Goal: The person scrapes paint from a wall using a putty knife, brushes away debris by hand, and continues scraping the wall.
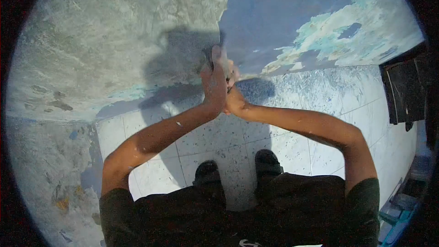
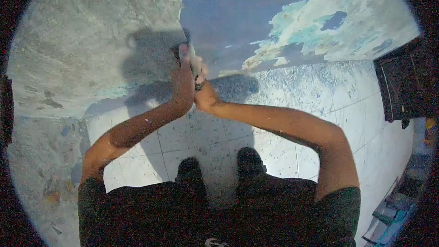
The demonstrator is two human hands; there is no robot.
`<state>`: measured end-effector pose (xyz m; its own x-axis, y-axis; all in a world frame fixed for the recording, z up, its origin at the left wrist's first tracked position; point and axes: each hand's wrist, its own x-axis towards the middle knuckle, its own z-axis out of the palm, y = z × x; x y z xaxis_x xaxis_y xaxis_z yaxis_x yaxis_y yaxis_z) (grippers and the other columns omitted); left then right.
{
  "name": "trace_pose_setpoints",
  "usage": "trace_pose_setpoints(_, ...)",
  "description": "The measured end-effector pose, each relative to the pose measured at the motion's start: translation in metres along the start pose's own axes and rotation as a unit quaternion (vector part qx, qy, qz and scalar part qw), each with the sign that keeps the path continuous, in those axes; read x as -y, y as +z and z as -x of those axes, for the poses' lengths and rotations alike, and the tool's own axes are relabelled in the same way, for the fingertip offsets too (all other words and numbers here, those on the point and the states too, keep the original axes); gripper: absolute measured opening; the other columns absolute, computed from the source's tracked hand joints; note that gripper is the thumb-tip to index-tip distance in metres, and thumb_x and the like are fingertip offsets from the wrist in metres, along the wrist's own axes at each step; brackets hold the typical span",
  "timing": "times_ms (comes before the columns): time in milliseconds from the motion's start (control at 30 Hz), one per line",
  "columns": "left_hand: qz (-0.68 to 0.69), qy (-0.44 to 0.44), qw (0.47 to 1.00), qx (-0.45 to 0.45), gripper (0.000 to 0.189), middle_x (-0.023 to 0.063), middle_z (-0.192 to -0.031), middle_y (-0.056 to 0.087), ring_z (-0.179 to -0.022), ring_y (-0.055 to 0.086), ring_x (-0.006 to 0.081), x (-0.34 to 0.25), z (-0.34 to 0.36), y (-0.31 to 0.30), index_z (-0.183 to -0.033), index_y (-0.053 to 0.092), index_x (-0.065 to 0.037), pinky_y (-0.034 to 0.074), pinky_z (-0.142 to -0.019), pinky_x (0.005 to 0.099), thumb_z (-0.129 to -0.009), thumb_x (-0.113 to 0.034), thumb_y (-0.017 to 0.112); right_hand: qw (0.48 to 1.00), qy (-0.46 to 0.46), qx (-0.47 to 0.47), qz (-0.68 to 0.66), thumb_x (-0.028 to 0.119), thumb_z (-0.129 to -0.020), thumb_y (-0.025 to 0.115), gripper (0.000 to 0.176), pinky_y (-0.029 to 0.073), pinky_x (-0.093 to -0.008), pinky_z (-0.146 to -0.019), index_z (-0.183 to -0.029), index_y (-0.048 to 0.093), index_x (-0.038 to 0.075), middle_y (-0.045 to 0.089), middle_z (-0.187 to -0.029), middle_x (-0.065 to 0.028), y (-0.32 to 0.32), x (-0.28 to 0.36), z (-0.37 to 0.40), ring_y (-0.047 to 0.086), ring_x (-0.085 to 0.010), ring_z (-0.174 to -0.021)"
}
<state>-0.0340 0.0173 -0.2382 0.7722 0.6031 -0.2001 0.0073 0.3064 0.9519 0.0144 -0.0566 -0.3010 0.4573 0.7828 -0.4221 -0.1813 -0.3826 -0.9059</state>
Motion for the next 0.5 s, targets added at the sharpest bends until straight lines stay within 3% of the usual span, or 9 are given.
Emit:
trace_pose_setpoints(67, -0.036, 0.016, 0.999, 0.033, 0.064, 0.0091, -0.073, 0.062, -0.066, 0.063, 0.0153, 0.000, 0.001, -0.008, -0.109, 0.052, 0.000, 0.048, -0.059, 0.0263, -0.095, -0.061, 0.042, 0.999, -0.030, -0.003, 0.028, 0.028, -0.092, 0.053, 0.030, 0.042, -0.0362, -0.040, -0.084, 0.055, -0.001, 0.057, -0.061, -0.0101, 0.004, -0.007, 0.009, 0.053, -0.0206, -0.044)
trace_pose_setpoints(167, 0.004, 0.003, 1.000, -0.013, 0.056, 0.0066, -0.067, 0.056, -0.057, 0.056, 0.0141, 0.002, 0.007, 0.002, -0.095, 0.052, 0.000, 0.048, -0.056, 0.0314, -0.099, -0.054, 0.038, 0.996, 0.018, -0.033, 0.082, 0.030, -0.091, 0.054, 0.029, 0.041, -0.0351, -0.039, -0.086, 0.055, 0.001, 0.056, -0.059, -0.0091, -0.001, 0.016, 0.024, 0.052, -0.0192, -0.044)
trace_pose_setpoints(233, -0.014, 0.095, 0.995, 0.016, 0.056, 0.0067, -0.068, 0.057, -0.058, 0.057, 0.0140, 0.009, 0.010, 0.004, -0.096, 0.052, 0.000, 0.049, -0.059, 0.0305, -0.100, -0.053, 0.036, 0.994, 0.072, -0.057, 0.059, 0.030, -0.090, 0.054, 0.031, 0.041, -0.0352, -0.039, -0.090, 0.055, 0.000, 0.056, -0.058, -0.0092, -0.002, 0.017, 0.022, 0.053, -0.0194, -0.044)
trace_pose_setpoints(267, -0.024, 0.138, 0.990, 0.030, 0.056, 0.0067, -0.068, 0.058, -0.059, 0.058, 0.0139, 0.014, 0.011, 0.005, -0.097, 0.052, 0.001, 0.049, -0.060, 0.0300, -0.101, -0.053, 0.034, 0.996, 0.054, -0.055, 0.049, 0.030, -0.090, 0.055, 0.031, 0.041, -0.0350, -0.039, -0.092, 0.054, 0.000, 0.056, -0.058, -0.0090, -0.004, 0.015, 0.023, 0.053, -0.0192, -0.043)
trace_pose_setpoints(400, -0.051, 0.096, 0.993, 0.054, 0.055, 0.0043, -0.066, 0.055, -0.057, 0.054, 0.0116, 0.005, 0.011, -0.004, -0.100, 0.050, 0.000, 0.046, -0.058, 0.0280, -0.102, -0.051, 0.032, 0.996, -0.043, -0.070, 0.023, 0.030, -0.089, 0.056, 0.031, 0.042, -0.0346, -0.040, -0.103, 0.052, 0.002, 0.056, -0.060, -0.0088, 0.000, 0.015, 0.026, 0.053, -0.0193, -0.044)
trace_pose_setpoints(500, -0.093, 0.105, 0.989, 0.040, 0.054, 0.0019, -0.063, 0.050, -0.054, 0.048, 0.0093, 0.000, 0.011, -0.005, -0.098, 0.050, -0.001, 0.042, -0.053, 0.0273, -0.102, -0.052, 0.032, 0.996, -0.066, -0.048, 0.034, 0.027, -0.089, 0.058, 0.035, 0.043, -0.0339, -0.041, -0.114, 0.051, 0.004, 0.059, -0.063, -0.0097, 0.000, 0.020, 0.021, 0.054, -0.0191, -0.045)
